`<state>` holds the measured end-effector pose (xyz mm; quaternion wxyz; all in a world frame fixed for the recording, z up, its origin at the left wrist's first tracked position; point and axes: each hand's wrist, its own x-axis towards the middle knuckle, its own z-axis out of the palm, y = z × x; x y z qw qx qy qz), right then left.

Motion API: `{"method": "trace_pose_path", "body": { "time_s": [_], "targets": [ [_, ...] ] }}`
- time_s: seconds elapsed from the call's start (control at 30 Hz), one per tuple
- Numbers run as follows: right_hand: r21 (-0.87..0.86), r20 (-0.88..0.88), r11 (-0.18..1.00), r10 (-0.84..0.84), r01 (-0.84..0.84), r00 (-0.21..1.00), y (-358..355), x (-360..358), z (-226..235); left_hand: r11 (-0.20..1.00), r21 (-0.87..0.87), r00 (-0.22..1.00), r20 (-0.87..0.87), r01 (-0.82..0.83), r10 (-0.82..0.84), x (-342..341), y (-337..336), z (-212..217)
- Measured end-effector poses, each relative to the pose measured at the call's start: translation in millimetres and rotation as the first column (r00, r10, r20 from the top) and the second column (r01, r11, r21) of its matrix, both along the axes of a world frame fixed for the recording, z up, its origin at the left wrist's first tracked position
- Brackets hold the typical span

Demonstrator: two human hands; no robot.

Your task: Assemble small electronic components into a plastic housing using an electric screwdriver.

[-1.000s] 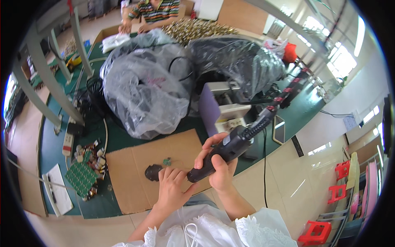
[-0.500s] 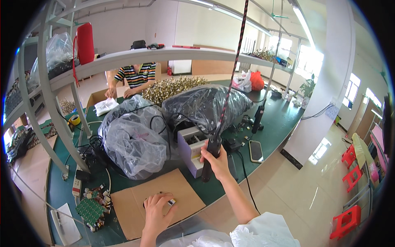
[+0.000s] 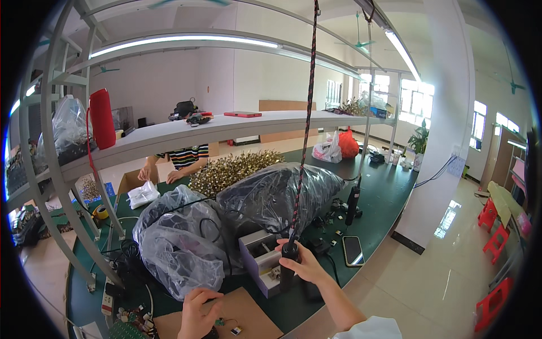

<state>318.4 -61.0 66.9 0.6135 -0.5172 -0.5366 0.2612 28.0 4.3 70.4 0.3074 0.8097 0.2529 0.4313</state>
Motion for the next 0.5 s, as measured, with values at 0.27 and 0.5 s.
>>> {"method": "trace_pose_path", "body": {
  "time_s": [0.27, 0.5],
  "targets": [
    [-0.053, 0.633, 0.998, 0.016, 0.022, 0.774, -14, 83, 170, 0.982, 0.190, 0.995, 0.103, -0.016, -0.004, 59, 69, 106],
    [0.646, 0.338, 0.706, -0.605, 0.290, 0.721, 13, 93, 407, 0.861, 0.508, 0.926, 0.337, -0.027, -0.170, 160, 107, 303]
  ]
}}
